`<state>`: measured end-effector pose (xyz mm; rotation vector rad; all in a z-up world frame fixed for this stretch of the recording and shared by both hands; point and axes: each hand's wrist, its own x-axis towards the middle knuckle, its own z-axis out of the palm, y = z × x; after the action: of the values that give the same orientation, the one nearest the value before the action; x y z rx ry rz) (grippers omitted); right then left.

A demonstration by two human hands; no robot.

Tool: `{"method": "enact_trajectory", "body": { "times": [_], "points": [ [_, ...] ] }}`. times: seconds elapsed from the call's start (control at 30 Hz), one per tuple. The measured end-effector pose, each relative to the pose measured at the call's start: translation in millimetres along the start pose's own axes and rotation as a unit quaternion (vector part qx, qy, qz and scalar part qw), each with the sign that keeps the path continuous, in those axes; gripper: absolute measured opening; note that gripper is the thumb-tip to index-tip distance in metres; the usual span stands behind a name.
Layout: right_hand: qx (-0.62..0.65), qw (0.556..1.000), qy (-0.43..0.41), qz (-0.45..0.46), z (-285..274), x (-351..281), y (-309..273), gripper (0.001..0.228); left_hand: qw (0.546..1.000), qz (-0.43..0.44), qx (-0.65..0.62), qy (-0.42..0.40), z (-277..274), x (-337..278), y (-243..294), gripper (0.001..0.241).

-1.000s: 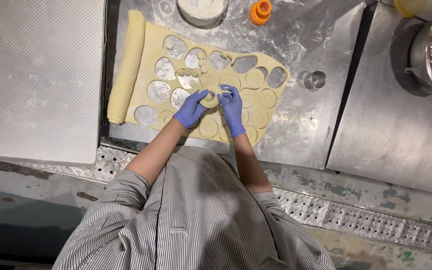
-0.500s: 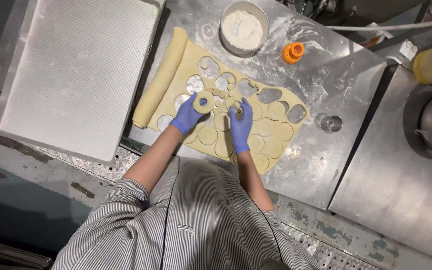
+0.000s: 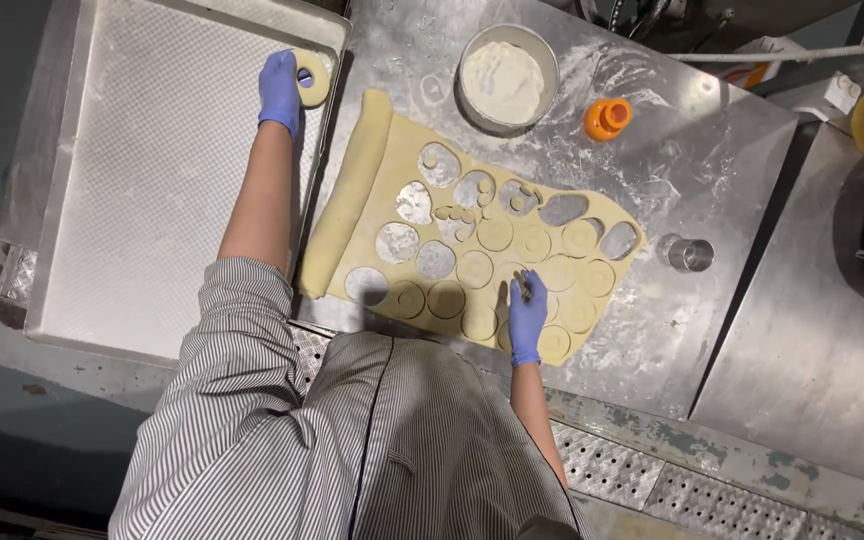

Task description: Transfer dough rings to a baking tray and gather the remaining dough.

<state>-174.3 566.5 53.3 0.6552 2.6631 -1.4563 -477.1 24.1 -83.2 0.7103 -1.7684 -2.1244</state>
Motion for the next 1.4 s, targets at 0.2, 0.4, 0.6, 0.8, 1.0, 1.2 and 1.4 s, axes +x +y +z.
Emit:
{"method": "enact_trajectory", "body": {
  "times": [0.2,0.4,0.6,0.8,1.0,1.2,1.4],
  "points": [
    [0.024,0.997,0.013,-0.076,5.6,-4.7,48.9,0.032,0.960,0.070,0.261,0.077,20.7,-35.7,44.0,0.028],
    [0.059,0.995,0.080,-0.021,-28.7,35.4,50.2,0.036,0.914,0.309,0.264,-0.018,75.5,-162.8,135.8,0.030],
    [0.023,0.989,0.127,-0.073,-63.7,153.1,97.9,0.029,0.922,0.213,0.258,-0.195,119.2,-323.6,113.5,0.024],
    [-0.110,0.980,0.018,-0.163,-65.7,224.6,102.8,0.044,0.896,0.200,0.264,-0.296,130.0,-401.6,118.1,0.021],
    [-0.159,0.976,-0.068,-0.132,-74.4,219.9,61.1,0.049,0.902,0.149,0.267,-0.305,120.3,-403.1,117.0,0.022],
    [0.051,0.995,-0.049,-0.064,-75.3,171.1,59.6,0.037,0.930,0.104,0.214,-0.280,128.6,-413.2,99.6,0.023],
    [0.357,0.922,-0.150,-0.022,-23.9,64.1,-24.0,0.032,0.950,-0.046,0.015,-0.309,171.0,-436.8,53.3,0.038]
  ]
}}
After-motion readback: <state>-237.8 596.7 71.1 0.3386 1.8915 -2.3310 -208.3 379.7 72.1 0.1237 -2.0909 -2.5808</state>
